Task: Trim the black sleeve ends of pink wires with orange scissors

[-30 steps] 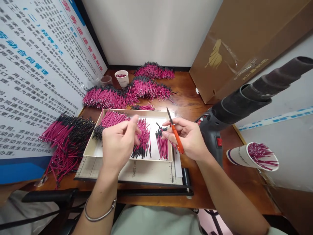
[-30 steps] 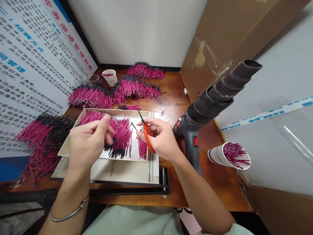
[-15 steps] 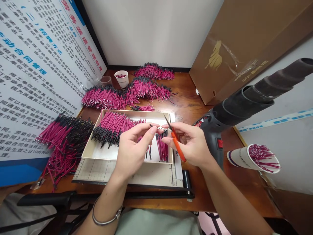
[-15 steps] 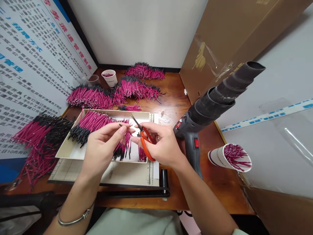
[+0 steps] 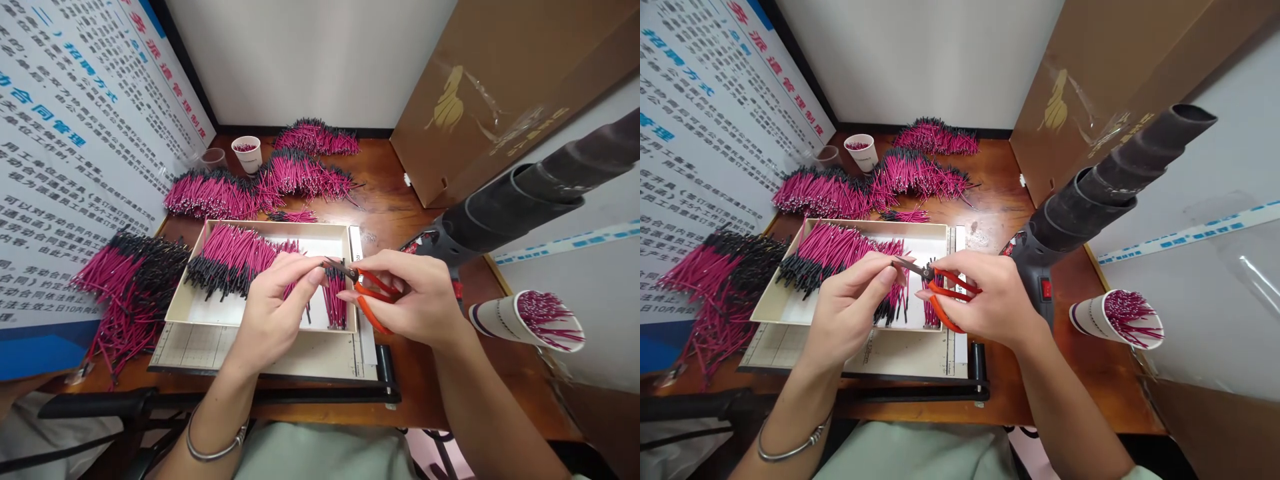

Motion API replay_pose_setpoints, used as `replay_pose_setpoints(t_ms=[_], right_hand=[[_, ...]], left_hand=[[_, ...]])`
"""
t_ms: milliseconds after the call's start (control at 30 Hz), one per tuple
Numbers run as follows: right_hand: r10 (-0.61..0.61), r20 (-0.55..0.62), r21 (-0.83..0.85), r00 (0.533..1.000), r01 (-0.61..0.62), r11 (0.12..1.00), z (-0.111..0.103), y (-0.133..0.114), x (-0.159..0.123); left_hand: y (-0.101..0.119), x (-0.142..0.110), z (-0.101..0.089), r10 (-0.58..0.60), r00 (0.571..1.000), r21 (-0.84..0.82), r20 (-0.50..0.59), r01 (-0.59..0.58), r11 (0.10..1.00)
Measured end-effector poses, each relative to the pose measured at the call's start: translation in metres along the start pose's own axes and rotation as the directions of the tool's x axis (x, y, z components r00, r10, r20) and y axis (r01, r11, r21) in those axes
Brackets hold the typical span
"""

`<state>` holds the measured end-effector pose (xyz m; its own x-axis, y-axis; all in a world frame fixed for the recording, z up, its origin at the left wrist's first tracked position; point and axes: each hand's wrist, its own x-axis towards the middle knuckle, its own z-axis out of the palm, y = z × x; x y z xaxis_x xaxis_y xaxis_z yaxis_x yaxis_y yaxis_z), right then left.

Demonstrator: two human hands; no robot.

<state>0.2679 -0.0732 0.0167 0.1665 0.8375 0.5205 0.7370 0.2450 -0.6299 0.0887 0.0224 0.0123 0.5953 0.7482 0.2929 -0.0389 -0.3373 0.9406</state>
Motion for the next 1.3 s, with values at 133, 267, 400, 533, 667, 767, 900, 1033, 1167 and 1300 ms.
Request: replay_pose_setpoints(t_ms=[133, 267, 400, 533, 667, 767, 900, 1033, 1167, 1300], right_hand=[[-0.050, -0.002, 0.008, 0.999, 0.050, 0.999, -0.0016, 0.0012, -0.0004], [-0.071, 0.009, 0.005, 0.997, 0.071, 0.997, -0.0025, 0.0006, -0.0013], [-0.085, 0.018, 0.010, 0.996, 0.085, 0.996, -0.0029, 0.0006, -0.0021], [-0.104, 0.025, 0.012, 0.994, 0.103, 0.995, -0.0037, 0.0008, -0.0009], [-0.107, 0.051, 0.011, 0.993, 0.107, 0.994, -0.0052, 0.0016, 0.0002], [-0.122, 0.068, 0.014, 0.990, 0.121, 0.993, -0.0067, 0.0026, 0.0000], [-0.131, 0.089, 0.033, 0.987, 0.129, 0.991, -0.0088, 0.0019, 0.0000], [-0.127, 0.119, 0.038, 0.985, 0.123, 0.992, -0.0102, 0.0000, 0.0019], [-0.124, 0.112, 0.048, 0.986, 0.119, 0.992, -0.0088, 0.0006, 0.0039], [-0.106, 0.105, 0.060, 0.989, 0.100, 0.993, -0.0058, 0.0026, 0.0036]], left_hand=[[0.0004, 0.0004, -0.0001, 0.026, 1.000, 0.029, 0.009, -0.027, 0.999], [0.0015, 0.0010, -0.0004, 0.046, 0.998, 0.053, 0.032, -0.048, 0.997], [0.0017, 0.0006, -0.0005, 0.055, 0.998, 0.076, 0.043, -0.058, 0.995], [0.0011, -0.0002, -0.0012, 0.069, 0.996, 0.097, 0.048, -0.074, 0.993], [-0.0017, 0.0000, -0.0020, 0.108, 0.993, 0.114, 0.053, -0.114, 0.987], [-0.0046, 0.0004, -0.0020, 0.152, 0.987, 0.126, 0.057, -0.158, 0.979], [-0.0063, 0.0000, -0.0017, 0.200, 0.978, 0.146, 0.057, -0.207, 0.967], [-0.0056, -0.0004, -0.0016, 0.230, 0.971, 0.163, 0.059, -0.237, 0.958], [-0.0052, 0.0000, -0.0017, 0.238, 0.969, 0.168, 0.060, -0.244, 0.955], [-0.0063, 0.0002, -0.0015, 0.222, 0.974, 0.159, 0.046, -0.227, 0.961]])
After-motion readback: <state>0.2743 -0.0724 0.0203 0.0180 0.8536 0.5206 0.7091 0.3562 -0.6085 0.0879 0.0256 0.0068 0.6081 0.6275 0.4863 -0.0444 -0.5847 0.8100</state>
